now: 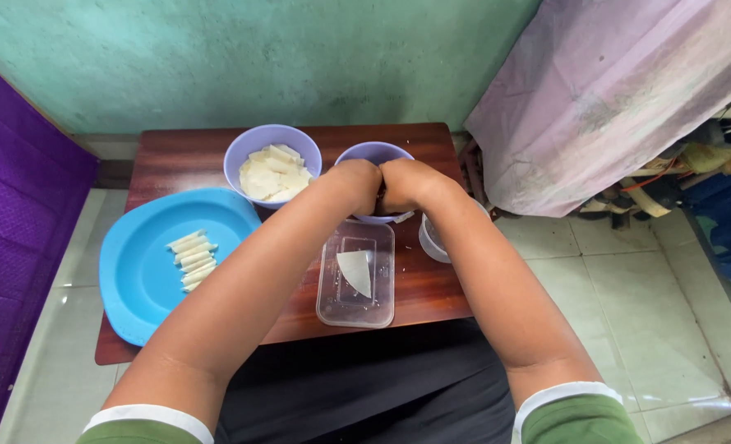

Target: The person is manually wrapping peanuts into small pieces of dough to create nut rolls.

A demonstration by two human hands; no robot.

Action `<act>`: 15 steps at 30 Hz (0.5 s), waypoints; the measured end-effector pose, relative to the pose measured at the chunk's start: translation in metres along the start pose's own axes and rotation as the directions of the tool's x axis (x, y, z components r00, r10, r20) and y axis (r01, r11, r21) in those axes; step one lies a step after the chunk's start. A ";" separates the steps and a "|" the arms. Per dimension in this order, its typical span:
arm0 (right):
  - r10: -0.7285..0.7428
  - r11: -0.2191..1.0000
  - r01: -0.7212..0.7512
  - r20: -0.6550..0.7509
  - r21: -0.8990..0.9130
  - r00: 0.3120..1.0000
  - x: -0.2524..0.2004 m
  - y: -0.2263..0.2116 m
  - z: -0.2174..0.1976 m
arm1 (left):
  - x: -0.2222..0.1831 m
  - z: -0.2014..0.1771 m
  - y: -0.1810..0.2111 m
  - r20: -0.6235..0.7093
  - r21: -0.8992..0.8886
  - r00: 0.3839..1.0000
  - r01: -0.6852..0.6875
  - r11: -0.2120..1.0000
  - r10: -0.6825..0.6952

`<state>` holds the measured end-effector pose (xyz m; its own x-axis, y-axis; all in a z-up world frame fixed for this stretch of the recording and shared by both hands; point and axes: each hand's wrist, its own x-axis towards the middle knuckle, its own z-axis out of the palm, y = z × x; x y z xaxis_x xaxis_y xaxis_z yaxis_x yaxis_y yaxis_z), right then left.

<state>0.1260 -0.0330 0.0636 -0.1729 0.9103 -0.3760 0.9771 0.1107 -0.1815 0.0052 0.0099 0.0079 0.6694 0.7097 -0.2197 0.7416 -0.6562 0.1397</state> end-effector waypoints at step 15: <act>0.069 0.921 0.019 -0.212 0.390 0.975 -0.046 -0.006 -0.030 | -0.042 -0.065 0.002 -0.106 -0.025 0.994 -0.041 0.999 0.038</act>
<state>0.1321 -0.0636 0.1092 -0.0750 0.9795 -0.1868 0.8480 -0.0359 -0.5288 -0.0187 -0.0049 0.0802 0.6983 0.7072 -0.1110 0.7143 -0.6782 0.1728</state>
